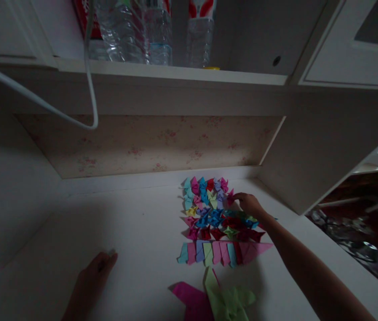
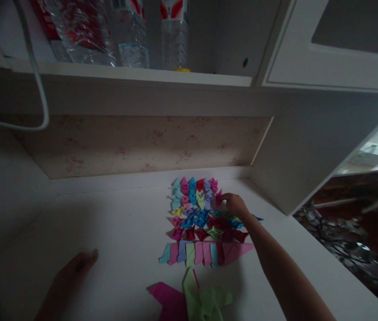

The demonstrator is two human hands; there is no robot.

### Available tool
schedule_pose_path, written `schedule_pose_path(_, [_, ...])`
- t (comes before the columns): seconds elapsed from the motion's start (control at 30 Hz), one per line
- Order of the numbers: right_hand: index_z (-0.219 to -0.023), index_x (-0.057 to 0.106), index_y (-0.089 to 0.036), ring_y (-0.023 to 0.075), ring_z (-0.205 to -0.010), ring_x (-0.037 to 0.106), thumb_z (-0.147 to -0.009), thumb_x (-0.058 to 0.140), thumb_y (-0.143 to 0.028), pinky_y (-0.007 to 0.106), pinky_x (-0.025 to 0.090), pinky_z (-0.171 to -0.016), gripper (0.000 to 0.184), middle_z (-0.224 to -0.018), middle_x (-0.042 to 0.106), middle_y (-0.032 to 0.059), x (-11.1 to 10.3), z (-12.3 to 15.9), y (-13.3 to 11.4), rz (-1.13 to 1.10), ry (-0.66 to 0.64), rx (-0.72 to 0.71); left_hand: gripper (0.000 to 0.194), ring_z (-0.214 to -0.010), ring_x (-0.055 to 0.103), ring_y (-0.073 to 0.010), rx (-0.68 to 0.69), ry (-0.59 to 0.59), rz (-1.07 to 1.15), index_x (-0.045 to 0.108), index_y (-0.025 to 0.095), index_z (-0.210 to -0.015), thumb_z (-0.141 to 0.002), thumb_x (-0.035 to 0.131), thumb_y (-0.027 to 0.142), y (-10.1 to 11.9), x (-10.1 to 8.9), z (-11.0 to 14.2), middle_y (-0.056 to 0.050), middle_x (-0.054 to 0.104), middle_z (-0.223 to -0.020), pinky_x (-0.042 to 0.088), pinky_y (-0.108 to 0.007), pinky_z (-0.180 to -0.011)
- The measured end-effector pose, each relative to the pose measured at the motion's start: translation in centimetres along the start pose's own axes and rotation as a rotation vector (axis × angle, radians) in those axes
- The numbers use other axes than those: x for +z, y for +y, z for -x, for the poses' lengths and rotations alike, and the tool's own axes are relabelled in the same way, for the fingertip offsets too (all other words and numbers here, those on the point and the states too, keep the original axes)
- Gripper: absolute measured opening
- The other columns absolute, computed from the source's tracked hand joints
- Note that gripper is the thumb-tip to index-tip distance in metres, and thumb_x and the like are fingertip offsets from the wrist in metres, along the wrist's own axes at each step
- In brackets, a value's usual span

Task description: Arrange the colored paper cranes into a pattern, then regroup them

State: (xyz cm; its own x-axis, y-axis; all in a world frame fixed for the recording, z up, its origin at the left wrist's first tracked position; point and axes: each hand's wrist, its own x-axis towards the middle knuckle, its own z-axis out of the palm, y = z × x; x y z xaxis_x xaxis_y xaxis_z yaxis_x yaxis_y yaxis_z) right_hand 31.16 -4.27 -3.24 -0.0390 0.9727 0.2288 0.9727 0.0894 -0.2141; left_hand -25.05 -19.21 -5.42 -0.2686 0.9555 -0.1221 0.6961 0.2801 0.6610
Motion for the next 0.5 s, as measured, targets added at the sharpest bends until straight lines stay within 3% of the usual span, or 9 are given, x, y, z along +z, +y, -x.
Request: schedule_pose_path(0.5, [-0.092, 0.077, -0.029, 0.0179, -0.099, 0.068, -0.059, 0.039, 0.002, 0.027, 0.047, -0.092, 0.059, -0.101, 0.073, -0.0038, -0.4, -1.9, 0.9, 0.036, -0.182, -0.074, 0.04, -0.059, 0.053, -0.0168, 0.001, 0.022, 0.001, 0.043, 0.023, -0.061, -0.079, 0.043, 0.058, 1.1, -0.4, 0.5, 0.004, 0.05, -0.057, 0.039, -0.025, -0.06])
